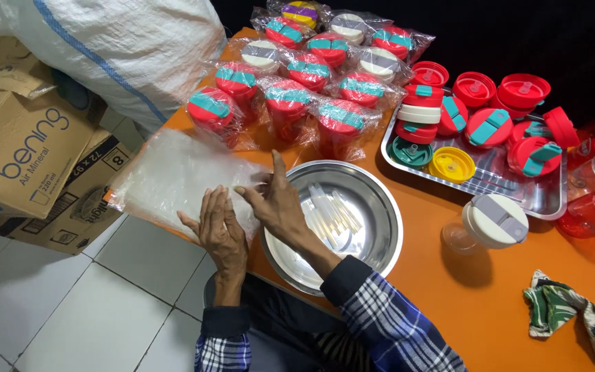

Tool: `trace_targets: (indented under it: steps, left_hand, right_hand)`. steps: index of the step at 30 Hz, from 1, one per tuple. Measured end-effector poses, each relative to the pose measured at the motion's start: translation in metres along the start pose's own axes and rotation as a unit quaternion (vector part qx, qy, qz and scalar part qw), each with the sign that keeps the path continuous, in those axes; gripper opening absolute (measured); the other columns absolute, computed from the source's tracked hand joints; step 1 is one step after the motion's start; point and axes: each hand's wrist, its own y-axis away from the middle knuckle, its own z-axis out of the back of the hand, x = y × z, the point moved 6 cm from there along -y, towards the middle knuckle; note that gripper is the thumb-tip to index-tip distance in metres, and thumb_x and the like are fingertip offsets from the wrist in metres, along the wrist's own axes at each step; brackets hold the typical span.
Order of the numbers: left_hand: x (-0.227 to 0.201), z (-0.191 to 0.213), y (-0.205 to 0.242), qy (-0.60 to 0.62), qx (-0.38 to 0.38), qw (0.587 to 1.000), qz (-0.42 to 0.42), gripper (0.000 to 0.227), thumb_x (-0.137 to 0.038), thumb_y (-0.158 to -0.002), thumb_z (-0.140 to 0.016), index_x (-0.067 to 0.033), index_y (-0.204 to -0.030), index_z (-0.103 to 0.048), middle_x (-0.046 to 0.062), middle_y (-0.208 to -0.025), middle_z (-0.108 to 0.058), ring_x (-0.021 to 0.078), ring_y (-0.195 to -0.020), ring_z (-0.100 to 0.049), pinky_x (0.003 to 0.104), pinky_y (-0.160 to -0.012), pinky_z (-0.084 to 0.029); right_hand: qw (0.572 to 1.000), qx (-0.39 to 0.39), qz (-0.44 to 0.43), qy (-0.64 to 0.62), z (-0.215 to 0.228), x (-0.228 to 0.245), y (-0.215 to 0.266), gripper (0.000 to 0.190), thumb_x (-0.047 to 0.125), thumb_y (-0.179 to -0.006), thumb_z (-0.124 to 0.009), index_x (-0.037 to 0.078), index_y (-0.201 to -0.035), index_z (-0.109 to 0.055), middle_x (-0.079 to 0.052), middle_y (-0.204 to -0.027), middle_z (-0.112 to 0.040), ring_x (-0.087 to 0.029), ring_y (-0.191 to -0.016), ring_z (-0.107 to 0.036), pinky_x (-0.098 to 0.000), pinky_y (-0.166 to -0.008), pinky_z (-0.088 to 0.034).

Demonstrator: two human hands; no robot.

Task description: Cleaning a plastic cup with a cloth and then assembling it with a lid and straw

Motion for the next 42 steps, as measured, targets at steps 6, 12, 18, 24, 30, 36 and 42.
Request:
trace_targets:
  steps: [6,12,18,24,30,36,42]
  left_hand:
    - [-0.019,0.004,-0.005,0.039,0.059,0.998,-0.002,0.026,-0.026,-0.100,-0.069,-0.0128,-0.122,-0.073,0.005,-0.126,-0.073,0.0279,-0.126,-0.065,0.060,-0.122,-0.012]
    - [-0.035,0.002,-0.013,0.097,0.110,0.988,0.055,0.076,-0.058,-0.093,-0.066,-0.0046,-0.145,-0.053,0.019,-0.144,-0.058,0.0399,-0.134,-0.054,0.070,-0.119,-0.015]
    - [-0.017,-0.004,-0.013,0.193,0.164,0.950,0.184,0.091,-0.068,-0.096,-0.046,-0.0056,-0.159,-0.026,0.025,-0.163,-0.030,0.0466,-0.151,-0.025,0.071,-0.119,-0.004]
    - [-0.046,-0.002,-0.025,0.398,0.187,0.857,0.270,0.096,-0.077,-0.096,-0.022,0.0001,-0.152,-0.034,0.033,-0.140,-0.053,0.0450,-0.132,-0.054,0.060,-0.115,-0.037]
    - [-0.031,-0.066,0.001,0.649,0.197,0.581,0.450,0.107,-0.088,-0.082,-0.029,-0.0044,-0.148,-0.044,0.030,-0.130,-0.064,0.0398,-0.113,-0.068,0.057,-0.098,-0.054]
    - [-0.124,-0.067,-0.007,0.573,0.219,0.621,0.488,0.039,0.001,-0.089,-0.073,-0.0048,-0.125,-0.059,0.024,-0.113,-0.074,0.0366,-0.104,-0.074,0.049,-0.090,-0.062]
    - [-0.151,-0.076,0.017,0.576,0.229,0.617,0.485,0.035,0.000,-0.090,-0.072,0.0022,-0.123,-0.061,0.027,-0.110,-0.073,0.0365,-0.101,-0.075,0.046,-0.085,-0.064]
  right_hand:
    - [0.999,-0.029,-0.020,0.004,0.015,-0.050,-0.011,0.034,0.037,-0.076,-0.090,0.017,-0.101,-0.078,-0.005,-0.068,-0.065,-0.015,-0.064,-0.064,-0.0293,-0.056,-0.049]
    - [0.962,-0.035,-0.090,-0.254,0.031,-0.036,-0.002,0.027,0.021,-0.087,-0.083,0.001,-0.102,-0.073,-0.014,-0.087,-0.072,-0.019,-0.079,-0.072,-0.0395,-0.071,-0.067]
    - [0.926,-0.098,-0.079,-0.355,0.068,-0.010,0.007,0.019,0.021,-0.095,-0.074,0.005,-0.105,-0.068,-0.015,-0.098,-0.077,-0.024,-0.089,-0.077,-0.0399,-0.080,-0.065]
    - [0.904,-0.075,-0.063,-0.417,0.103,-0.014,0.022,0.013,0.016,-0.095,-0.074,0.010,-0.105,-0.068,-0.014,-0.092,-0.076,-0.029,-0.085,-0.079,-0.0425,-0.077,-0.067]
    - [0.933,-0.110,-0.065,-0.337,0.157,-0.016,0.066,0.019,0.008,-0.092,-0.076,-0.002,-0.104,-0.068,-0.018,-0.086,-0.071,-0.031,-0.080,-0.076,-0.0500,-0.075,-0.066]
    - [0.967,-0.122,-0.086,-0.206,0.209,-0.031,0.115,0.021,0.011,-0.091,-0.076,-0.003,-0.106,-0.072,-0.019,-0.081,-0.073,-0.027,-0.072,-0.076,-0.0427,-0.068,-0.067]
    - [0.960,-0.161,-0.106,-0.204,0.249,-0.083,0.162,0.028,0.002,-0.082,-0.083,-0.007,-0.106,-0.073,-0.022,-0.075,-0.070,-0.030,-0.066,-0.076,-0.0464,-0.062,-0.067]
